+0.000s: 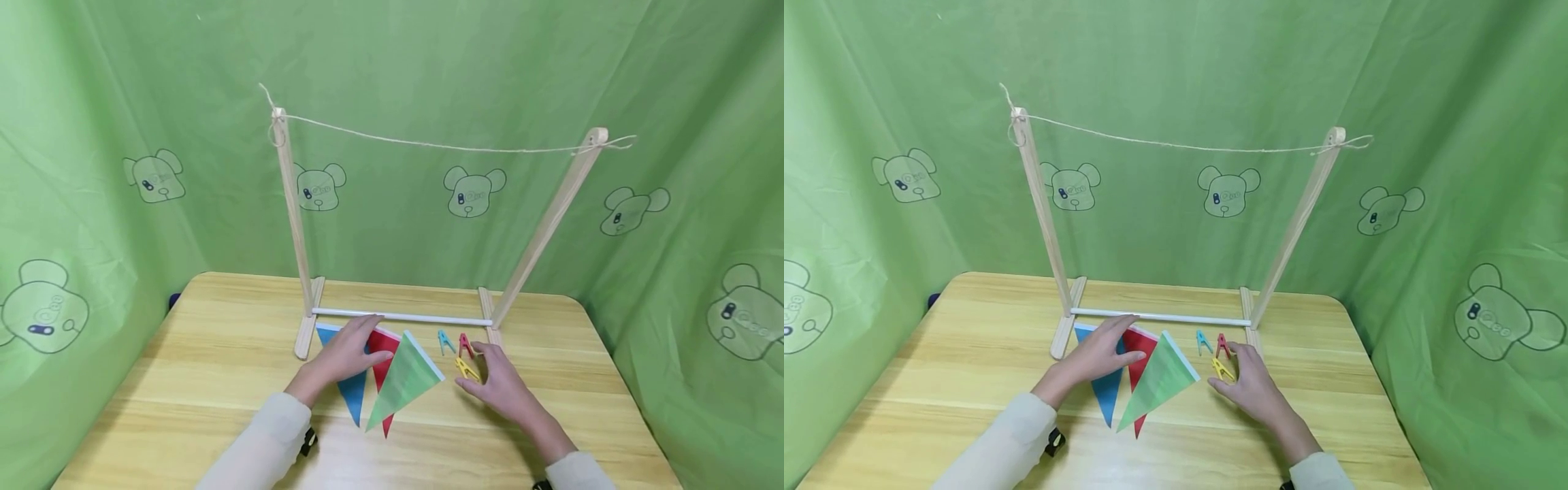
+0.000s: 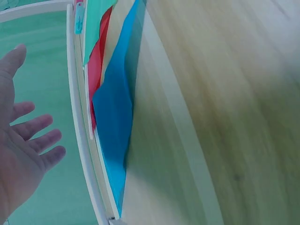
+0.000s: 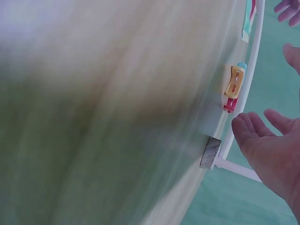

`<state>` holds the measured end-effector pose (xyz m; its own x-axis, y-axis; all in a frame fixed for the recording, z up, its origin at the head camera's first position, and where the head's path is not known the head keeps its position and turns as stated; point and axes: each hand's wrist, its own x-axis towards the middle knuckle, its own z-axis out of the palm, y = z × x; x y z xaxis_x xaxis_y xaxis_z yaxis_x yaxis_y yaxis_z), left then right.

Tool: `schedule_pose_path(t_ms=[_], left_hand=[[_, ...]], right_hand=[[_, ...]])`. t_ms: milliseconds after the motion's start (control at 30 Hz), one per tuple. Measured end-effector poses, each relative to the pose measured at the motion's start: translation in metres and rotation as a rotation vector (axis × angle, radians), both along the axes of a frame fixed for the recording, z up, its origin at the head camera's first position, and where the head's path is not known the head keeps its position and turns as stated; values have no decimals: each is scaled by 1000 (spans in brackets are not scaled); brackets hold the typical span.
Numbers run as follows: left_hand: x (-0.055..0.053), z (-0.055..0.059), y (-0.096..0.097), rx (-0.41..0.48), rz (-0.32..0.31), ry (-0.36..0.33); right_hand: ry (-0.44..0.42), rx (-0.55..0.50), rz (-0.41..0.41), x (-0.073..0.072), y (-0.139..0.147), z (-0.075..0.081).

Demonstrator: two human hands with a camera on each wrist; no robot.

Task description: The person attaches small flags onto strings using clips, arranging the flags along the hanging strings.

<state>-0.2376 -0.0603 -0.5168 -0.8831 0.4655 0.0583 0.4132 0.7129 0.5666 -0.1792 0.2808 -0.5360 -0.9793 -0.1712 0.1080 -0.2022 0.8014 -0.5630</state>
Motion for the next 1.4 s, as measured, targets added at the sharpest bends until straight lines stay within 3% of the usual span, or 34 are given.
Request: schedule_pose_path(t_ms=[700,1400], left_hand=[[-16,-4,36,161,25,-147],[-28,-12,66,62,-34,-81]], right_hand=[[-63,73,-42,0,-4,-2],[-79,123,-68,0,-12,-9]])
